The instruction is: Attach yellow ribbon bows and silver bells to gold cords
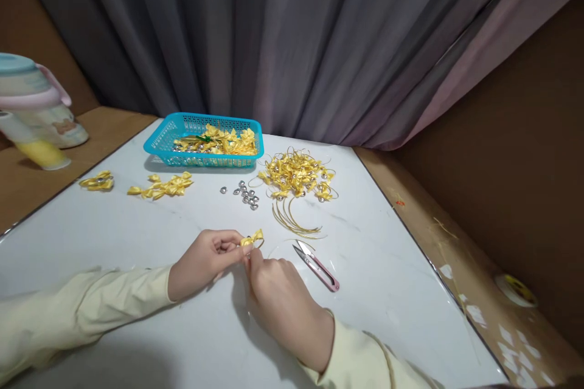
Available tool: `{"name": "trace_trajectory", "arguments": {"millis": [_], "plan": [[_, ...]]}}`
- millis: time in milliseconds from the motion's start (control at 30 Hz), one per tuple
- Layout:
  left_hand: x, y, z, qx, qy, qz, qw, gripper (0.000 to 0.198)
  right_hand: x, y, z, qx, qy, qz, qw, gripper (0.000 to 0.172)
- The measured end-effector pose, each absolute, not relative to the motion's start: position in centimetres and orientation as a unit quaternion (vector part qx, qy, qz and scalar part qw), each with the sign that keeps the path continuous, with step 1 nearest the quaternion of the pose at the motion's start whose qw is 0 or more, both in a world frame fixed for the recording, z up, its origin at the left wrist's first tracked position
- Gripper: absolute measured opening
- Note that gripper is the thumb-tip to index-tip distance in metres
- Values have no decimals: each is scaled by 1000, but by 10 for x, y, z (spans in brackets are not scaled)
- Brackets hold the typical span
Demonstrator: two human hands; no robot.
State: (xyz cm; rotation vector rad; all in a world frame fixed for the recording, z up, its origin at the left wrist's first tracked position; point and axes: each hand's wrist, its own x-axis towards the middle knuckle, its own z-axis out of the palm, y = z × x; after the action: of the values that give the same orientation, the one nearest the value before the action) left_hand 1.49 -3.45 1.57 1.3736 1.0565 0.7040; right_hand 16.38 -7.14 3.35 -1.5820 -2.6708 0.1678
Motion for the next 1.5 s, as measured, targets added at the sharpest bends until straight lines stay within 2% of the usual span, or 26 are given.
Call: {"name": "trace_trajectory", "arguments": {"millis": [233,433,967,1500], "plan": [[17,-31,28,553,418,321,646,26,169,-68,30,-530,-829,151,92,26],[16,-31,26,538,386,335,670,26,168,-67,29,-517,-825,185,136,21],[22,-27,12,598,429,383,559,27,164,-65,25,-525,-813,174,183,22],[18,-22,12,618,429,344,562,30,173,-62,21,-549,-807,121,180,23]]}}
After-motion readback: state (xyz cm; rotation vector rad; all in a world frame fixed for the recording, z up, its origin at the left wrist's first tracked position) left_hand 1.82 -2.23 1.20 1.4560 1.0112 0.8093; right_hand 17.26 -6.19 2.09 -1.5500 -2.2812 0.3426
